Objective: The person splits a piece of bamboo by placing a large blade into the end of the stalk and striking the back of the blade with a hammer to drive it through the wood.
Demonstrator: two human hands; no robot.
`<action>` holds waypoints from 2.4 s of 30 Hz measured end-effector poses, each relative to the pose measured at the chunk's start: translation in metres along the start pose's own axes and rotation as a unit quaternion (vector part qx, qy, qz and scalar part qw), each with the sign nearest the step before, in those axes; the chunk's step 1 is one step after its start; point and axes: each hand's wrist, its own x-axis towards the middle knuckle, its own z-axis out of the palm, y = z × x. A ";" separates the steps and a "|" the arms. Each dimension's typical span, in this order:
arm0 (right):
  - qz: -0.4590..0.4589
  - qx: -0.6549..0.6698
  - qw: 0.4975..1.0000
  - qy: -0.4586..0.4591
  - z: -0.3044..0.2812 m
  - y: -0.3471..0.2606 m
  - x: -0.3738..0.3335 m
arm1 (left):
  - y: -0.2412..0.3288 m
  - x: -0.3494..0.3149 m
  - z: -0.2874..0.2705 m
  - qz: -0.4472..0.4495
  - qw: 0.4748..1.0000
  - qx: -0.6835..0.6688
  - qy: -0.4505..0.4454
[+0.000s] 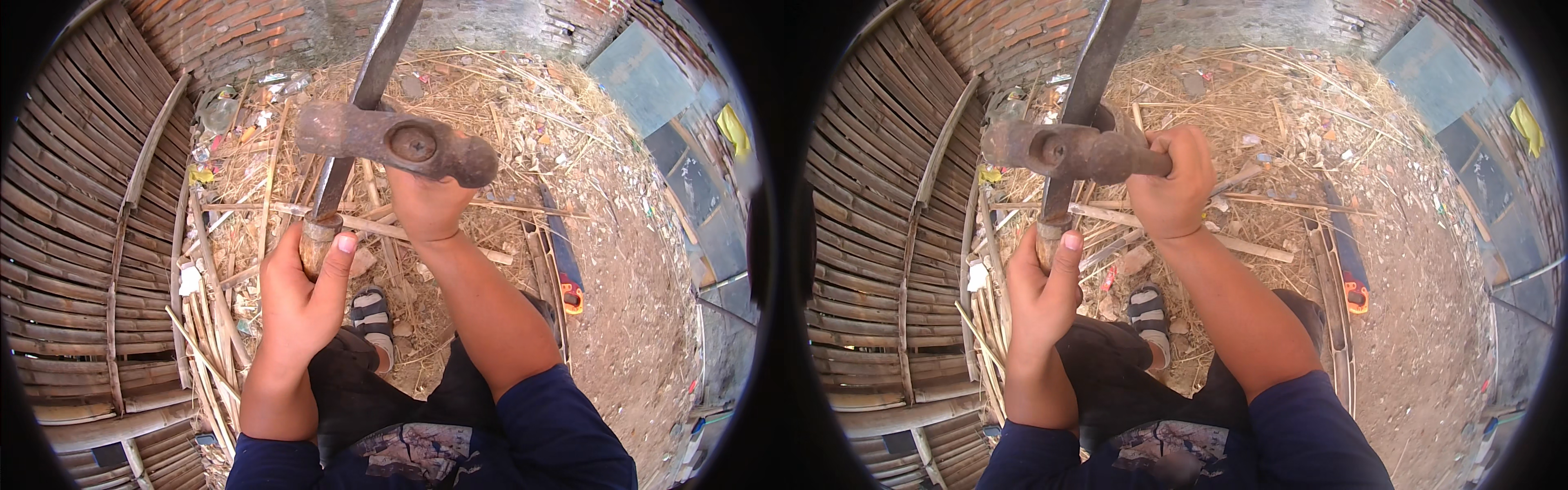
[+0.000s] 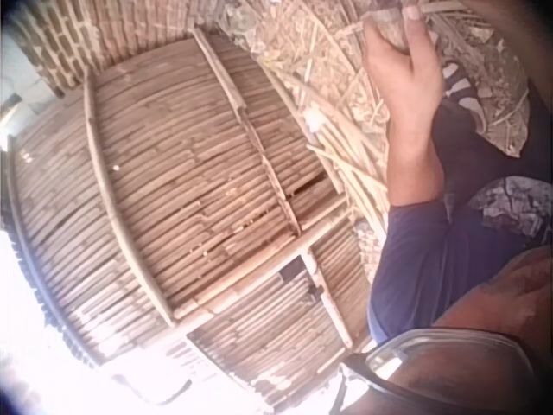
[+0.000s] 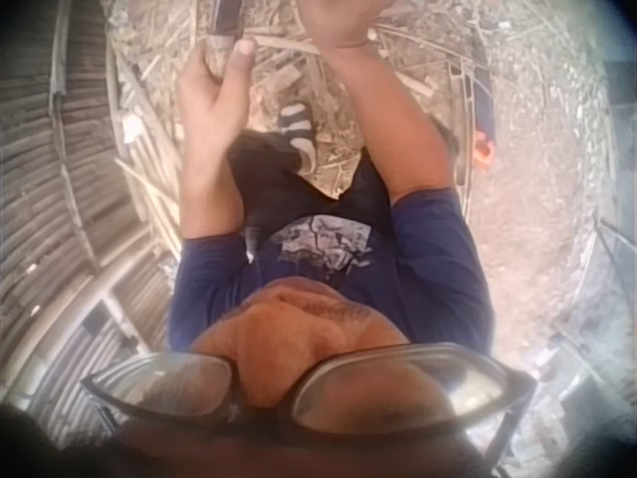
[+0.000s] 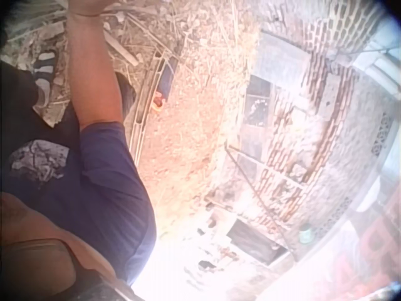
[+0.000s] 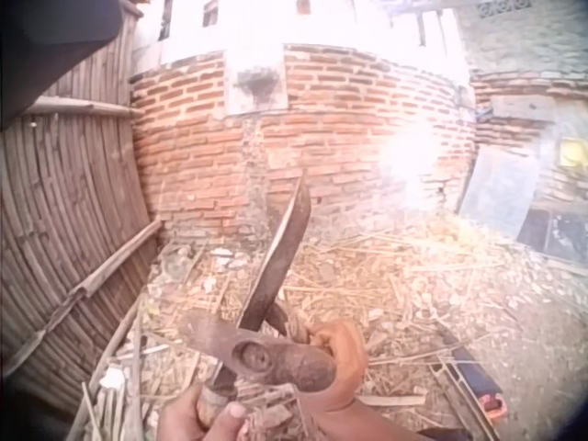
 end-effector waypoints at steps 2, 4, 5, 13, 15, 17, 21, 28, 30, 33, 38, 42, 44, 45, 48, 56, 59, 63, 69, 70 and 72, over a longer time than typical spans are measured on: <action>-0.026 -0.043 0.999 -0.020 -0.004 -0.007 0.003 | -0.002 0.002 -0.001 0.029 0.999 0.020 0.018; 0.065 -0.043 0.996 -0.048 -0.004 -0.024 0.008 | -0.002 0.005 -0.006 0.036 0.998 0.048 0.033; 0.111 -0.043 0.991 -0.063 -0.005 -0.032 0.010 | -0.001 0.006 -0.008 0.039 0.997 0.061 0.040; 0.184 0.003 0.948 -0.260 -0.095 -0.073 0.075 | 0.027 0.012 -0.036 0.016 0.982 0.188 0.021; 0.115 -0.141 0.930 -0.321 -0.119 -0.096 0.101 | 0.035 0.010 -0.042 0.008 0.976 0.215 0.021; 0.074 -0.173 0.936 -0.298 -0.126 -0.121 0.114 | 0.042 0.005 -0.045 -0.008 0.973 0.230 0.011; 0.020 -0.208 0.936 -0.283 -0.125 -0.123 0.110 | 0.039 -0.008 -0.036 0.011 0.971 0.235 0.031; 0.058 -0.326 0.878 -0.345 -0.130 -0.127 0.121 | 0.027 -0.023 -0.040 -0.018 0.977 0.203 0.070; 0.052 -0.290 0.906 -0.305 -0.132 -0.132 0.122 | 0.026 -0.026 -0.040 -0.025 0.978 0.196 0.061; 0.044 -0.252 0.923 -0.286 -0.127 -0.141 0.123 | 0.032 -0.031 -0.033 -0.033 0.976 0.207 0.052; 0.025 -0.353 0.851 -0.387 -0.118 -0.133 0.102 | 0.031 -0.037 -0.024 0.010 0.973 0.228 0.038; 0.051 -0.359 0.840 -0.403 -0.119 -0.125 0.103 | -0.014 -0.034 -0.010 0.001 0.960 0.278 0.006; 0.081 -0.327 0.864 -0.375 -0.123 -0.128 0.100 | -0.027 -0.040 -0.002 -0.014 0.959 0.282 0.007; 0.072 -0.313 0.875 -0.362 -0.125 -0.125 0.099 | -0.031 -0.041 0.001 -0.027 0.961 0.276 0.008; 0.085 -0.278 0.892 -0.346 -0.126 -0.114 0.096 | -0.035 -0.036 0.006 -0.053 0.959 0.278 0.009; 0.186 -0.258 0.874 -0.369 -0.131 -0.047 0.063 | -0.039 0.032 0.017 -0.079 0.916 0.392 -0.042; 0.243 -0.218 0.884 -0.334 -0.149 -0.020 0.048 | -0.060 0.052 0.029 -0.100 0.882 0.449 -0.104; 0.289 -0.204 0.886 -0.301 -0.173 -0.001 0.044 | -0.098 0.068 0.035 -0.123 0.852 0.488 -0.145; 0.325 -0.171 0.889 -0.273 -0.197 0.013 0.049 | -0.105 0.092 0.053 -0.093 0.884 0.443 -0.111; 0.332 -0.170 0.885 -0.278 -0.200 0.013 0.050 | -0.106 0.093 0.056 -0.068 0.894 0.432 -0.096; 0.346 -0.163 0.877 -0.289 -0.205 0.012 0.052 | -0.099 0.104 0.055 -0.097 0.893 0.424 -0.118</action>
